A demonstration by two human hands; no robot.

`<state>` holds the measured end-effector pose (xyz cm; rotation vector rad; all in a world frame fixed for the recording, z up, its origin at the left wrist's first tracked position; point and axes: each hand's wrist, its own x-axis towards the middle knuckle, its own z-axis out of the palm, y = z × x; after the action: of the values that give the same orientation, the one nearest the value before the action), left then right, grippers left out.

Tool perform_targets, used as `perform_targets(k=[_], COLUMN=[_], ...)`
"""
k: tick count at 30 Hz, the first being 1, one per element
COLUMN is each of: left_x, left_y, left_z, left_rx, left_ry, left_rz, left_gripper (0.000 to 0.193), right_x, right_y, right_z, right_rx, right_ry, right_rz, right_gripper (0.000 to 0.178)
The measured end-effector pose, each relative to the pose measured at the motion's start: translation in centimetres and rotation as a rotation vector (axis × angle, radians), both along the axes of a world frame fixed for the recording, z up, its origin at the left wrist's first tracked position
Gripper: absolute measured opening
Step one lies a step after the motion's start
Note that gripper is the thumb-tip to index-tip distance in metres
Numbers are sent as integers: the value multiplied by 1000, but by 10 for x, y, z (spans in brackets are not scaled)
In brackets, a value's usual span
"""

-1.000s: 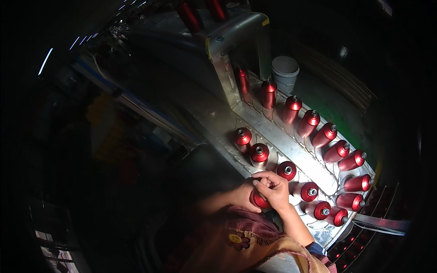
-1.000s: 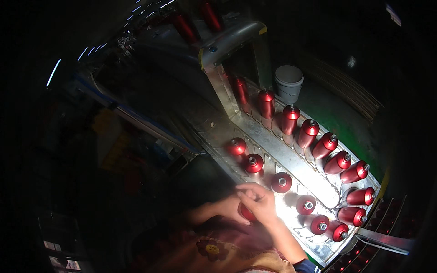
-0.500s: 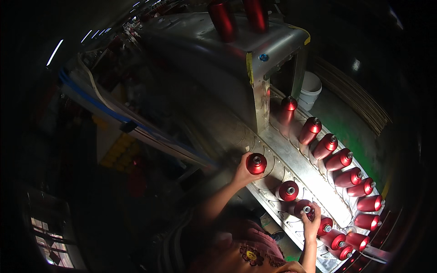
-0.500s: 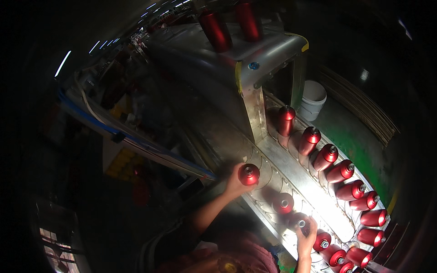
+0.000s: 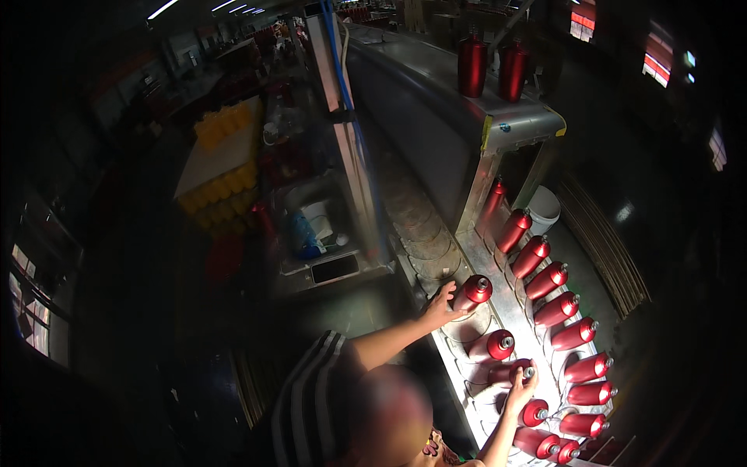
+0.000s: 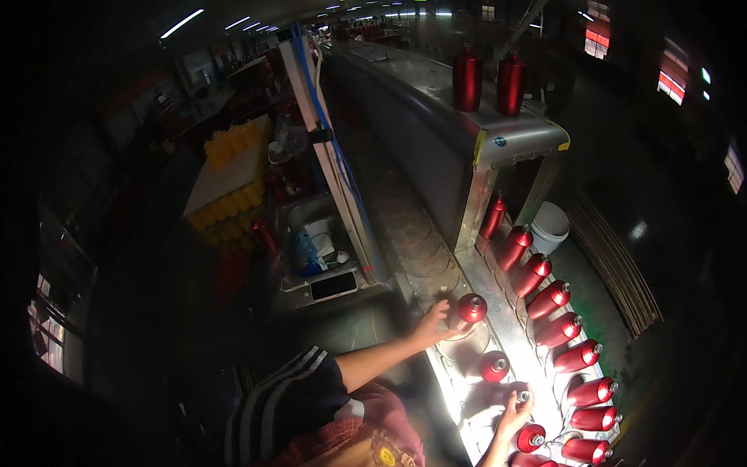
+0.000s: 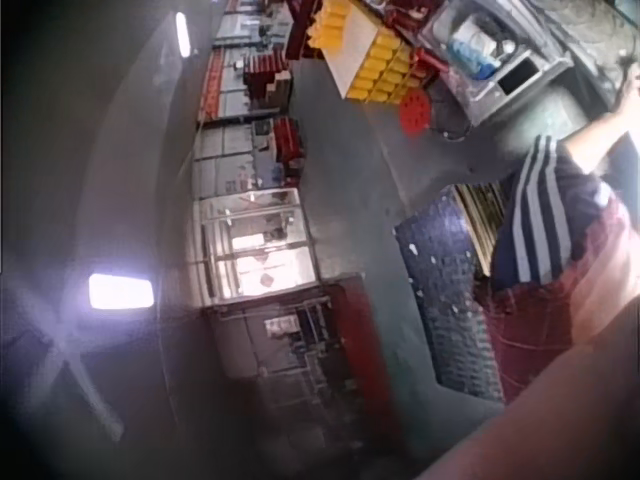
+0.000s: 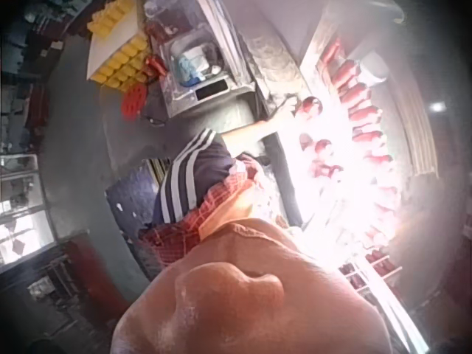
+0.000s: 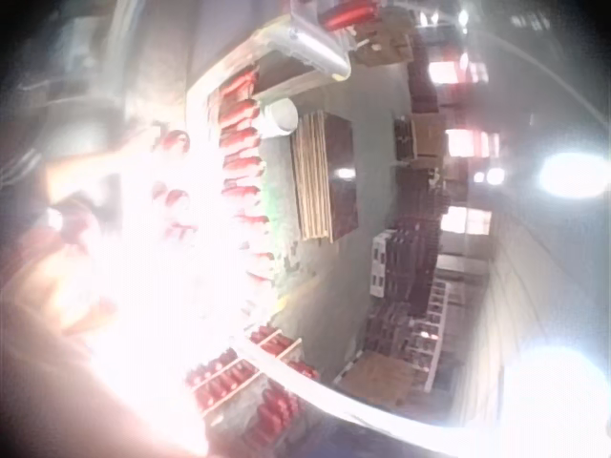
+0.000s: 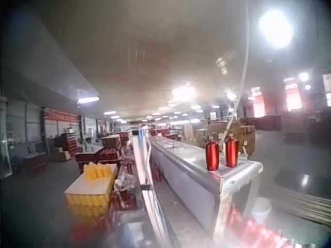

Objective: The person repeatedly picks up red cylindrical cans from a floor pile and places them into slots on a metal tray. The person handles the cans one or two at a time, moving them between the floor and the tray in a repetitive cycle.

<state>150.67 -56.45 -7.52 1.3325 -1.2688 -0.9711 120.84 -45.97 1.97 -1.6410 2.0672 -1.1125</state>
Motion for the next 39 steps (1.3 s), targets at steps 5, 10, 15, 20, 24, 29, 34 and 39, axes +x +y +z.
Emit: perform_targets(k=[5, 10, 15, 20, 24, 29, 34, 39], left_x=[-54, -152, -278, -396, -509, -671, -845, -972], left_y=[144, 278, 378, 449, 475, 500, 530, 574], left_z=[20, 48, 75, 98, 96, 72, 87, 130], left_rx=[-116, 216, 136, 139, 321, 416, 432, 571], left_ry=[229, 353, 213, 109, -4, -258, -341, -175], left_rz=[-115, -512, -1026, -1482, -1620, -1731, -1793, -1819], left_gripper=[42, 19, 22, 21, 23, 29, 26, 24], right_x=[-20, -55, -127, -223, -338, -497, -587, -619], right_y=[99, 274, 405, 516, 583, 682, 795, 874], right_z=[30, 59, 75, 82, 73, 25, -33, -32], right_rx=[-153, -41, -158, -369, -466, -478, -268, -225], right_ry=[-209, -535, -511, -627, -641, -654, -748, -786], right_rz=[0, 30, -210, -447, -608, -840, -1290, -1491], right_gripper=[57, 49, 42, 39, 42, 44, 43, 45])
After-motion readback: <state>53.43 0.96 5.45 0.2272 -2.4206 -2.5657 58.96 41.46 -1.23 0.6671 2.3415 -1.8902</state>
